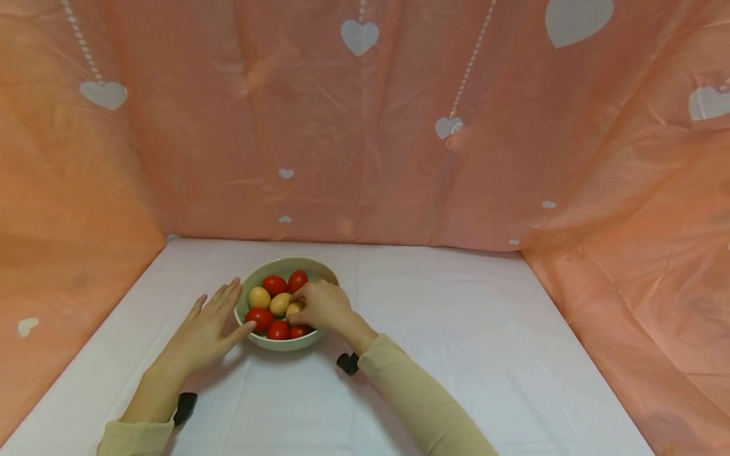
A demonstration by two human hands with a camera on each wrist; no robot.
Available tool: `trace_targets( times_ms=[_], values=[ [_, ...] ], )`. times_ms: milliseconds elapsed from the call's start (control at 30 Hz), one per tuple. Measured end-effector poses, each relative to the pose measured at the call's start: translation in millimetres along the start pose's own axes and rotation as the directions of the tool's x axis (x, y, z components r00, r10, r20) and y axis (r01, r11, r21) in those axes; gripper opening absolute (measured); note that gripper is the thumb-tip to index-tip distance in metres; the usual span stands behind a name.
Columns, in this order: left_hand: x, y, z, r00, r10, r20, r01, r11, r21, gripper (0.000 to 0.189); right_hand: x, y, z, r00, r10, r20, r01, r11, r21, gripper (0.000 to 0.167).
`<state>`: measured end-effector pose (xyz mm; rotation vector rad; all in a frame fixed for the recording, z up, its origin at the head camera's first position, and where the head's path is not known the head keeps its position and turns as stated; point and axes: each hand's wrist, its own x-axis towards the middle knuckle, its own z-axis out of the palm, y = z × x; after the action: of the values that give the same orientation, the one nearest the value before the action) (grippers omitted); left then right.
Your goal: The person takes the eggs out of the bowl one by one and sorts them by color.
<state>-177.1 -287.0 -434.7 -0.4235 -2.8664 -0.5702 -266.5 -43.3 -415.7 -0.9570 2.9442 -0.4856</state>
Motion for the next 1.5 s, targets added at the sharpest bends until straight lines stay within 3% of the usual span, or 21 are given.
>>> trace_targets(
  times_ms=[133,567,800,1133,1333,1500],
  values=[
    [-2.3,-0.2,1.5,1.0,0.003,-0.002,-0.003,1.0,-0.004,0.089,-1.9,0.1,1.9,1.0,0.001,-0.011,0.0,0.999,0.046,0.036],
    [0.5,-1.1,2.0,0.999,0.035,-0.029,-0.036,0.999,-0.039,0.087,-7.9,7.9,0.2,0.985,-0.09,-0.146,0.108,0.987,0.12,0.042],
    [0.9,-3.4,3.9,0.999,0.038,-0.024,-0.039,0.998,-0.044,0.088,-11.7,13.0,0.2,0.966,-0.138,-0.22,0.188,0.956,0.225,0.044],
    [-6.9,-3.6,7.6,0.999,0.024,-0.02,-0.026,0.998,-0.062,0.088,-22.8,24.3,7.9,0.907,-0.225,-0.355,0.345,0.881,0.324,0.042],
    [-6.6,-1.8,9.6,0.999,0.032,-0.043,-0.034,0.998,-0.05,0.086,-29.8,39.3,1.2,0.848,-0.236,-0.474,0.432,0.827,0.361,0.044],
    [-2.3,-1.8,6.0,0.998,0.036,-0.049,-0.038,0.998,-0.046,0.086,-31.9,55.0,-12.6,0.815,-0.243,-0.525,0.458,0.826,0.328,0.043]
  ],
)
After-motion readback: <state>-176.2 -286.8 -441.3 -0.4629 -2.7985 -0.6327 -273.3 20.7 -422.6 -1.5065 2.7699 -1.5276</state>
